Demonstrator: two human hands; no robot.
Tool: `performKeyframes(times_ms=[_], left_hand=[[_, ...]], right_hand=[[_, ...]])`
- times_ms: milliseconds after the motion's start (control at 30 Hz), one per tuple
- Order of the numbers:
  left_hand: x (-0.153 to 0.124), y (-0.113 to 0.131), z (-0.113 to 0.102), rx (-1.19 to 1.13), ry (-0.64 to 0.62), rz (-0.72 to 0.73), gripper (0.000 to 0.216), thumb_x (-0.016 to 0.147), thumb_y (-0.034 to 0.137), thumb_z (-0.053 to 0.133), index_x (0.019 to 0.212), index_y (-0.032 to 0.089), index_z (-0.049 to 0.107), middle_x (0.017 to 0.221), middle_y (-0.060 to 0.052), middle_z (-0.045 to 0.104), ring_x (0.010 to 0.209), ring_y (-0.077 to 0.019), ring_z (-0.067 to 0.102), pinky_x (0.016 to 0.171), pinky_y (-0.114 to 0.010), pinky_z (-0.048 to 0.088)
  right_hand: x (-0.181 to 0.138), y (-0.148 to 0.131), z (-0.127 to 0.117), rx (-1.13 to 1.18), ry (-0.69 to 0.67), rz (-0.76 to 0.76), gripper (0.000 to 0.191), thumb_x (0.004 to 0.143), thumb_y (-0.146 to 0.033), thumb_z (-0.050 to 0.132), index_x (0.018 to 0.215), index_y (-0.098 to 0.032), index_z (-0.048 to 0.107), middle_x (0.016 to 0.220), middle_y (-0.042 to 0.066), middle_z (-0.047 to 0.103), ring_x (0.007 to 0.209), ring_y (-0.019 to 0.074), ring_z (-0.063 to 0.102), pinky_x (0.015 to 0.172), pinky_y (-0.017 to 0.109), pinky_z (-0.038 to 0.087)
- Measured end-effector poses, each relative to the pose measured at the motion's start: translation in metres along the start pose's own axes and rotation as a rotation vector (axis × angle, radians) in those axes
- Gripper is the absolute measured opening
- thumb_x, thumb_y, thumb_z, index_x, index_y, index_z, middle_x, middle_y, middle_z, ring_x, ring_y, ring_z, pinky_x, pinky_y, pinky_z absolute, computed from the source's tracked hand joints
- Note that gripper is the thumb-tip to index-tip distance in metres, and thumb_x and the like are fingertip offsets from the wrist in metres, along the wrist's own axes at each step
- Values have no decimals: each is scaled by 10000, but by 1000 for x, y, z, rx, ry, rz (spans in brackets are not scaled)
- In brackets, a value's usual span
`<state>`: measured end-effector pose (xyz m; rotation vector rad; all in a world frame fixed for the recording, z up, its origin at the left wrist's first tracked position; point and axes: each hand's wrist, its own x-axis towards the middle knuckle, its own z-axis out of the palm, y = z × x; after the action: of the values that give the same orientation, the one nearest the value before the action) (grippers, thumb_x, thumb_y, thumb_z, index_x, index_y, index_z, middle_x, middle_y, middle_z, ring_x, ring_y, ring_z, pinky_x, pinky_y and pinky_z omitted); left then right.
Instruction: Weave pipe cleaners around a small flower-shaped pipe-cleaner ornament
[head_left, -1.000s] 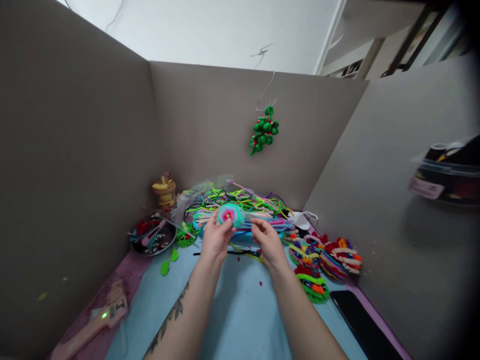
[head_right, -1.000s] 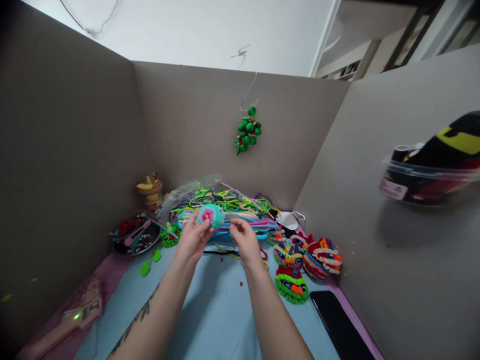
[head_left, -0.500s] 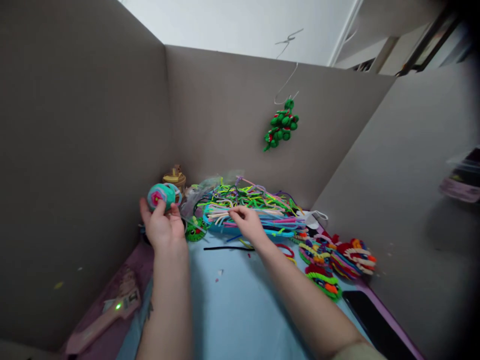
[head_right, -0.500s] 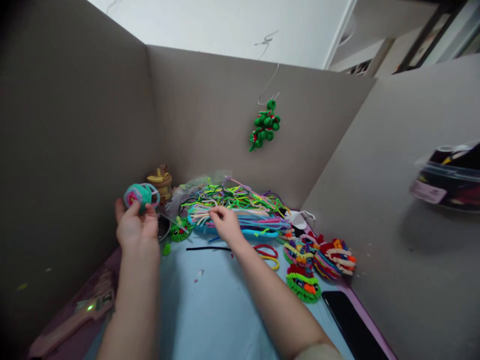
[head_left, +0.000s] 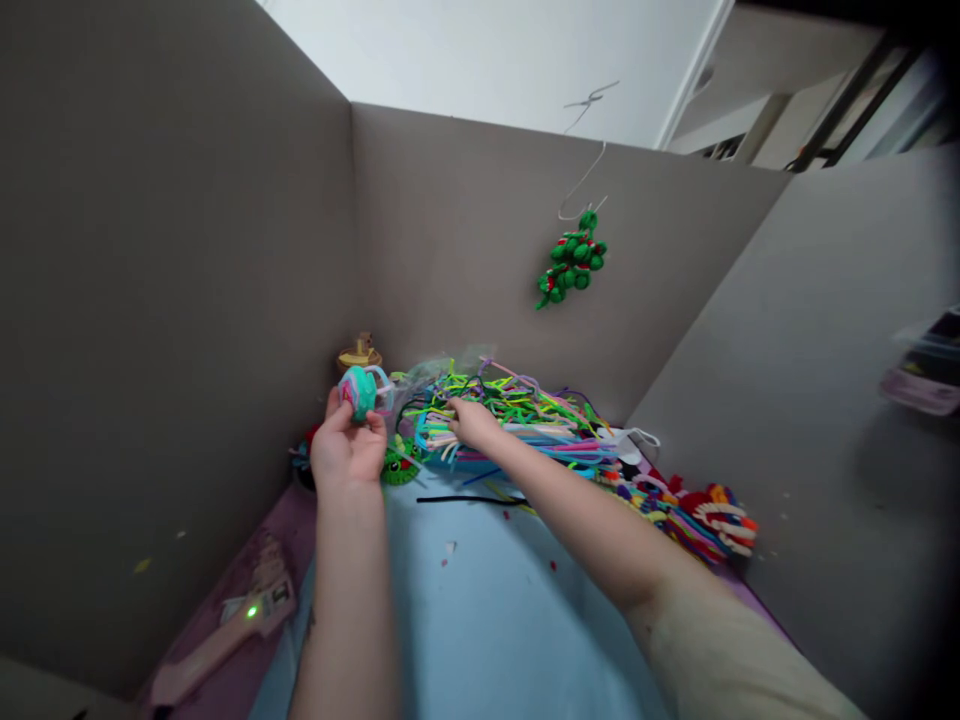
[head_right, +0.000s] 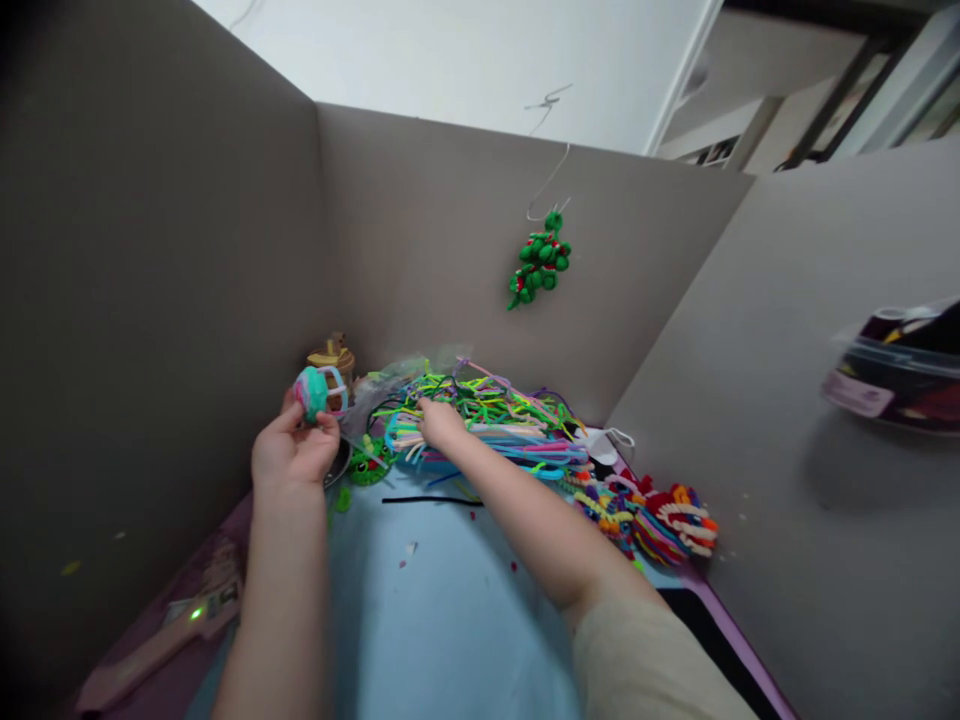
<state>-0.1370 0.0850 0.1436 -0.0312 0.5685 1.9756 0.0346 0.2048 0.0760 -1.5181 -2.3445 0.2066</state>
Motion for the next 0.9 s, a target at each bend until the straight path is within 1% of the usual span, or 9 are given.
performKeyframes(times_ms=[67, 167, 233, 400, 567, 733, 900], left_hand=[[1, -1, 0, -15, 11, -55, 277, 816, 35, 447, 948, 227, 596, 751, 21, 648, 551, -60, 574, 482, -155, 410], [1, -1, -1, -67, 28, -55, 259, 823, 27, 443, 912, 217, 595, 718, 28, 643, 547, -60, 575, 476, -154, 391], [-1, 1, 0, -110, 36, -50, 256, 825, 23, 445, 905, 213, 596, 707, 30, 641, 547, -64, 578, 476, -160, 388], [-4, 2, 0, -142, 19, -64, 262, 833, 20, 431, 904, 208, 598, 706, 25, 642, 538, -72, 575, 468, -170, 377], [-6, -1, 1, -111, 26, -64, 247, 837, 16, 439, 897, 205, 586, 700, 34, 635, 530, -68, 577, 458, -177, 359], [-8, -3, 4, -72, 18, -50, 252, 828, 2, 448, 896, 205, 580, 732, 34, 639, 532, -70, 576, 451, -181, 347], [-10, -1, 5, -69, 27, -34, 265, 824, 0, 449, 915, 214, 575, 758, 33, 628, 545, -67, 568, 453, -183, 347]], right_hand=[[-3, 0, 0, -26, -12, 0, 265, 757, -178, 578, 1006, -202, 668, 971, 81, 703, 904, 214, 620, 763, 265, 423], [-8, -1, 0, -55, -13, -5, 209, 781, -174, 535, 913, -202, 694, 987, 77, 691, 925, 201, 609, 777, 256, 415], [-11, -2, 0, -69, -22, -10, 207, 781, -172, 528, 895, -197, 699, 982, 79, 689, 916, 197, 609, 773, 253, 415], [-14, -4, -1, -83, -45, -46, 217, 721, -158, 598, 907, -198, 704, 931, 69, 701, 870, 193, 612, 742, 246, 416], [-15, -4, -6, -60, 17, -63, 217, 746, -163, 569, 915, -202, 699, 929, 58, 699, 865, 181, 605, 742, 241, 414], [-18, -1, -11, -20, 74, -78, 148, 750, -201, 576, 792, -178, 716, 859, 74, 695, 823, 195, 610, 719, 257, 420], [-24, -9, -17, 47, 137, -123, 174, 800, -211, 544, 818, -171, 712, 837, 69, 702, 815, 189, 615, 725, 261, 426]])
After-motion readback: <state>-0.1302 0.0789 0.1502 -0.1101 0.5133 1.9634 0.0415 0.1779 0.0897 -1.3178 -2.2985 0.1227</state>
